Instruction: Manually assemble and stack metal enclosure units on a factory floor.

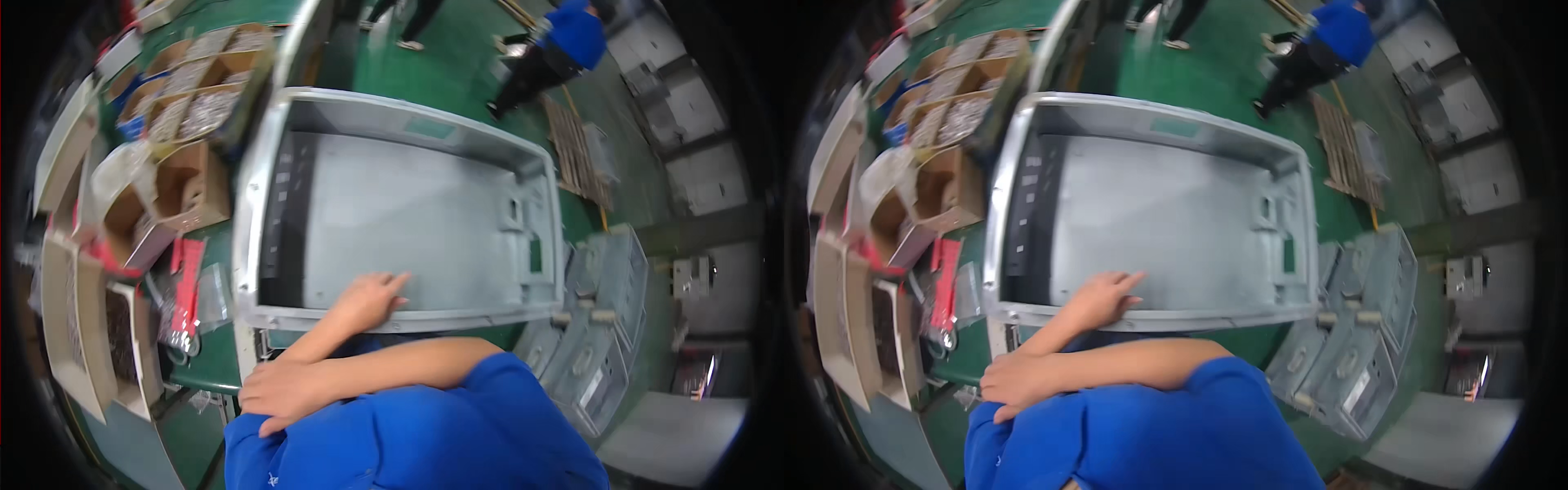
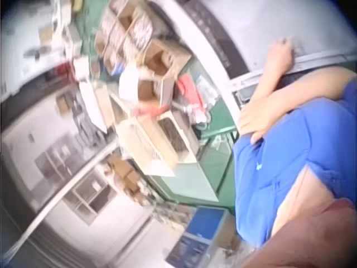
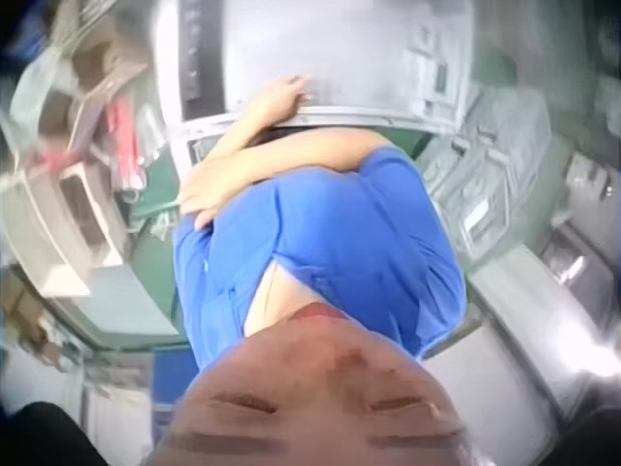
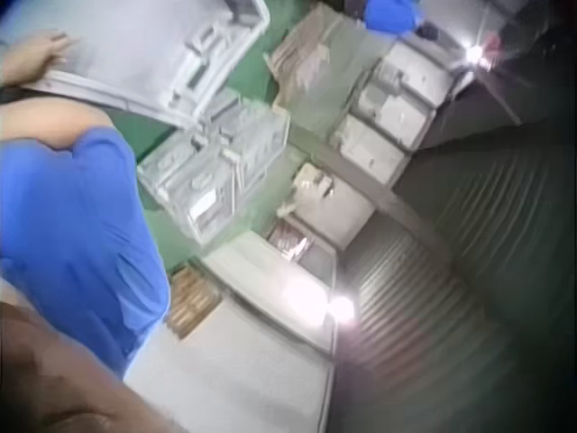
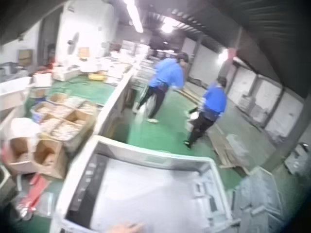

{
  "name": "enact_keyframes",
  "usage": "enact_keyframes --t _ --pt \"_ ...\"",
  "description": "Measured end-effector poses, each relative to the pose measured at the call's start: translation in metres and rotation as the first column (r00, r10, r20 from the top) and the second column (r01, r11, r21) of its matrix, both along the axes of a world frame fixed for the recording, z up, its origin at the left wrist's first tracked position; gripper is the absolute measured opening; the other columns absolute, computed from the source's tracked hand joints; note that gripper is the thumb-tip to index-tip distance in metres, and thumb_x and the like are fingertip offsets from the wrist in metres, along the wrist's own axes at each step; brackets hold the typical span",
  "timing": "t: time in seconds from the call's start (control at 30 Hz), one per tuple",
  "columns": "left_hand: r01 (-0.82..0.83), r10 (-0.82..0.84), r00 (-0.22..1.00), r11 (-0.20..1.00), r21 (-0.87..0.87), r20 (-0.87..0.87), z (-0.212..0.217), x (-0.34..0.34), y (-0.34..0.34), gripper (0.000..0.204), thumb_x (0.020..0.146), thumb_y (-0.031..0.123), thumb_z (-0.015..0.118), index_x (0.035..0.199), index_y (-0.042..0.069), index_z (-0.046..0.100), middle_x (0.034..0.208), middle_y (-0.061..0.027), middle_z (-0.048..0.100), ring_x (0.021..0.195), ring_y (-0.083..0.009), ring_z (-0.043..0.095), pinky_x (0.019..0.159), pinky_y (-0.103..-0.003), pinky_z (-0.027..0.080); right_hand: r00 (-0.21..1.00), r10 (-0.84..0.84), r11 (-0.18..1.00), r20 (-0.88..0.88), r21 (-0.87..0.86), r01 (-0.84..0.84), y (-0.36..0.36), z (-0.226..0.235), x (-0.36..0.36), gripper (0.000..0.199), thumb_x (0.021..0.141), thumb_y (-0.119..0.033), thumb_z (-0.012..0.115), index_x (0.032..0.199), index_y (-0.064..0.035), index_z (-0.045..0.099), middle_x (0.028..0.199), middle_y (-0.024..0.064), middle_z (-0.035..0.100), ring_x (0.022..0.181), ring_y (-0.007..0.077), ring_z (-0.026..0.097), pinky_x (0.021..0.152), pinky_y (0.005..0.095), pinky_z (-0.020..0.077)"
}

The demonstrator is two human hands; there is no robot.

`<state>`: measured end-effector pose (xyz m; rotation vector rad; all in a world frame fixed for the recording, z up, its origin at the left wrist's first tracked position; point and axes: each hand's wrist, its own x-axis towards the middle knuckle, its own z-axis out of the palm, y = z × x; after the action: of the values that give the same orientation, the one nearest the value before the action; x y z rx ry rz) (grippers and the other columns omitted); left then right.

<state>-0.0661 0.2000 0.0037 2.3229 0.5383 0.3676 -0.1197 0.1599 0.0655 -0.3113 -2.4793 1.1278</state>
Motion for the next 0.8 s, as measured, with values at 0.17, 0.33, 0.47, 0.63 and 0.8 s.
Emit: enact_keyframes --t 0.17,0.33,0.47,0.63,0.8 --pt "0.039 -0.039 0.999 0.998 0.045 -0.011 0.004 0.004 0.000 0.039 0.082 0.024 0.055 0.116 0.007 0.048 0.085 -0.0128 0.056 0.078 -0.0302 0.055 0.069 -0.039 0.043 0.967 0.107 0.988 0.232 -0.129 -0.079 0.009 -0.009 -0.020 0.047 0.077 -0.047 0.052 0.088 -0.0012 0.057 0.087 0.0146 0.059 0.081 0.0310 0.057 0.071 0.0409 0.0443" --pt "0.020 -0.022 0.999 0.995 0.099 0.024 0.003 0.000 -0.002 0.037 0.082 0.023 0.055 0.115 0.007 0.049 0.082 -0.0108 0.056 0.072 -0.0276 0.054 0.065 -0.036 0.043 0.994 -0.001 0.993 0.112 -0.115 0.014 0.000 -0.025 -0.008 0.043 0.074 -0.043 0.056 0.080 -0.0010 0.059 0.077 0.0131 0.059 0.073 0.0304 0.058 0.064 0.0392 0.0465" --pt "0.026 -0.031 0.998 0.995 0.099 0.049 0.002 -0.001 -0.003 0.036 0.082 0.022 0.054 0.115 0.006 0.049 0.081 -0.0109 0.056 0.071 -0.0275 0.054 0.065 -0.036 0.043 0.995 -0.071 0.994 0.071 -0.074 0.077 -0.003 -0.033 -0.010 0.041 0.073 -0.042 0.058 0.075 -0.0013 0.059 0.073 0.0120 0.058 0.072 0.0292 0.059 0.062 0.0382 0.0466" --pt "0.041 -0.045 0.998 0.996 0.083 0.050 0.007 0.000 -0.003 0.035 0.083 0.022 0.054 0.115 0.007 0.049 0.082 -0.0110 0.056 0.072 -0.0276 0.054 0.067 -0.036 0.043 0.997 -0.064 0.995 0.047 -0.075 0.068 0.001 -0.033 -0.007 0.041 0.072 -0.042 0.058 0.072 -0.0013 0.060 0.072 0.0120 0.058 0.073 0.0289 0.058 0.062 0.0378 0.0464" --pt "0.059 -0.060 0.998 0.997 0.041 0.013 0.005 0.004 -0.001 0.038 0.082 0.020 0.055 0.117 0.007 0.049 0.084 -0.0130 0.057 0.075 -0.0307 0.055 0.068 -0.038 0.044 0.992 0.086 0.983 0.090 -0.167 -0.070 0.011 -0.011 -0.018 0.048 0.078 -0.047 0.051 0.077 0.0001 0.060 0.074 0.0149 0.058 0.077 0.0329 0.058 0.065 0.0409 0.0456"
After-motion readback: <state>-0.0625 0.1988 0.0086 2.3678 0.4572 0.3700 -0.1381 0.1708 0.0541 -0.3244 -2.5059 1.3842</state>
